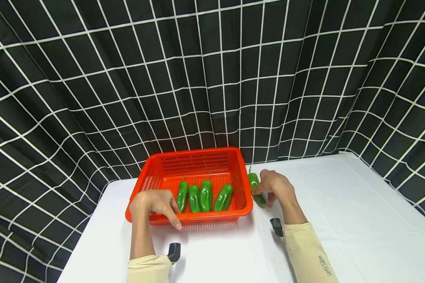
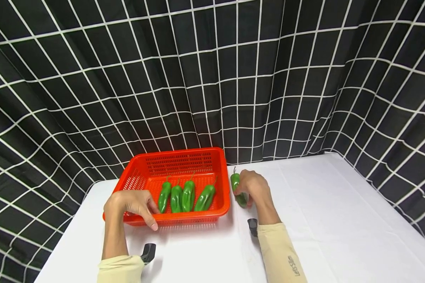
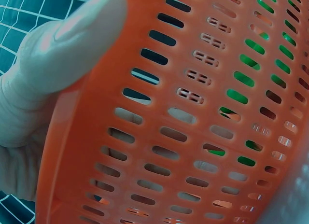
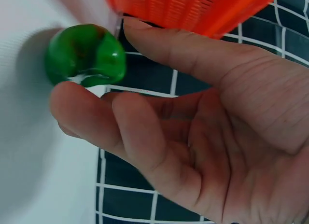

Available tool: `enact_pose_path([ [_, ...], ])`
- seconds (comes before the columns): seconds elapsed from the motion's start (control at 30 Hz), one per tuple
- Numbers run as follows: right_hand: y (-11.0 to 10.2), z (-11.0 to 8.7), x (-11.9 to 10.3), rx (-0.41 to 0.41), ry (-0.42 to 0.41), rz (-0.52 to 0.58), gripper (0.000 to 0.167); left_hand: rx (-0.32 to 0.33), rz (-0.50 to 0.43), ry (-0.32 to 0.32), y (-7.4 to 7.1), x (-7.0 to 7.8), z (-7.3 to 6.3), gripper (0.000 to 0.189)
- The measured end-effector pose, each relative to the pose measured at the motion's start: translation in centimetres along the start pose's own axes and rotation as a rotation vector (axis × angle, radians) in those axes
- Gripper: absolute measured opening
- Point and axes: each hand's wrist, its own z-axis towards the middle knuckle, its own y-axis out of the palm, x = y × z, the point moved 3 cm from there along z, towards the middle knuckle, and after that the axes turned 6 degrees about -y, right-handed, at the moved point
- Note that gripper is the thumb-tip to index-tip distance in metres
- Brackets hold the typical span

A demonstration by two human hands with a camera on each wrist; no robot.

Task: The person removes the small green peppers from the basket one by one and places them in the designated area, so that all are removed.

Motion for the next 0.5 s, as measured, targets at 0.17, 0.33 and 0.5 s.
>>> enact_pose_path([
  [0.17,-0.8,-0.6,-0.6,0.055,-0.026,-0.037,0.027,0.002,-0.006,-0.004,-0.1,0.0,0.1,0.036],
  [0.33,-1.7,-1.6,-1.8,0.147,-0.075,-0.09,0.028,0.005,-0.012,-0.012,-0.1,-0.1,0.1,0.036],
  [0.5,-2.5,-3.1,-3.4,0.296,-0.161,-0.091,0.034,0.011,-0.01,-0.022,-0.1,-0.2,0.0,0.039],
])
